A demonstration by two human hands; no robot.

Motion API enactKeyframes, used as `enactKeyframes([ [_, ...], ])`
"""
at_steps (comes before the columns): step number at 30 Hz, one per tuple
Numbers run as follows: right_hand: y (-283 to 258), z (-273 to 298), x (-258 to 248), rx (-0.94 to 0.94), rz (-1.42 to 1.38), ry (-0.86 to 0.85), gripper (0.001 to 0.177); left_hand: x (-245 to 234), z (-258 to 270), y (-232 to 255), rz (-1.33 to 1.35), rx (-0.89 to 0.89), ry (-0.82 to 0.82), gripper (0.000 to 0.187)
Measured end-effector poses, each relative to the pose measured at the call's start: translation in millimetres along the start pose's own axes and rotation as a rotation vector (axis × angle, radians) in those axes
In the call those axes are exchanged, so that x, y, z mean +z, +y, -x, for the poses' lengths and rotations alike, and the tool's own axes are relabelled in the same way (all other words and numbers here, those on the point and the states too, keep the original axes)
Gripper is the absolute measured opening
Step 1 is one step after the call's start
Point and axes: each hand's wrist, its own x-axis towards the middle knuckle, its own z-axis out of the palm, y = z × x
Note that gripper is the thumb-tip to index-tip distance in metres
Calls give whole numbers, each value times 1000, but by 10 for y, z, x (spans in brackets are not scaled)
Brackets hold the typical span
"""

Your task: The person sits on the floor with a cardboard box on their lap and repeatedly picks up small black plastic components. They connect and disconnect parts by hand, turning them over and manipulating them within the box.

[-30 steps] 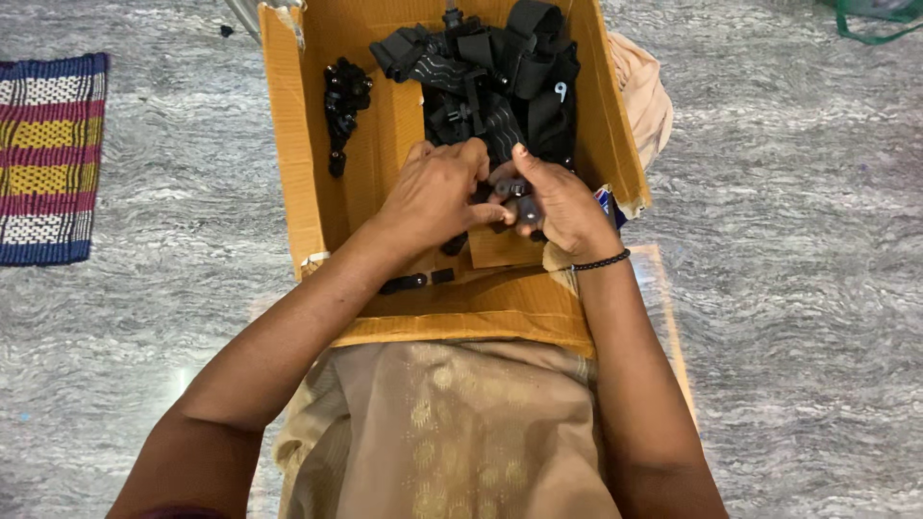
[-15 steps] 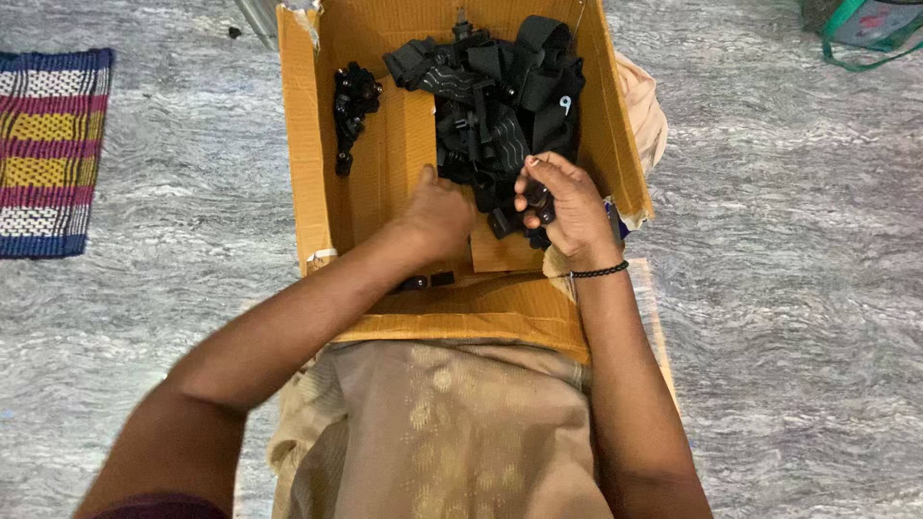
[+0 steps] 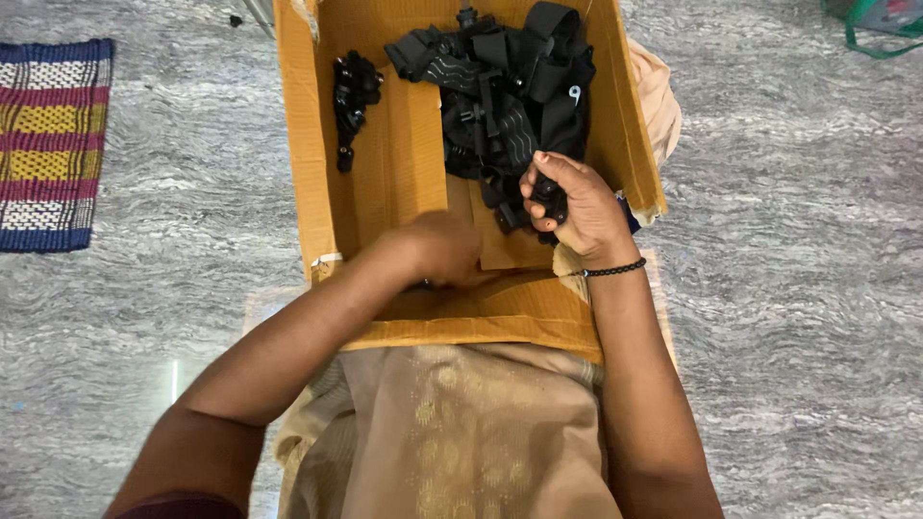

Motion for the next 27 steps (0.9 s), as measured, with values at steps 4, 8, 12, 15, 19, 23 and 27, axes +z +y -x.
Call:
enactKeyframes([
  [4,35,-34,1,4,40,34,26,558,-267,120,-536,-83,-120,24],
  [8,33,-32,18,-24,69,19,26,651,-523,82,-582,-41,-219,25],
  [12,40,-22,14,-14,67,46,26,695,-513,123,-725,-56,-262,25],
  [15,74,-8,4,-27,74,49,26,785,-468,157,-791,-70,-265,25],
  [19,38,-14,50,-59,59,23,27,738,-483,70,-764,-39,-216,25],
  [23,7,20,46,-61,7,-8,23,574,-418,59,-724,-6,-160,25],
  [27,19,13,20,-24,20,-16,29,275,-162,90,-459,-13,-112,30],
])
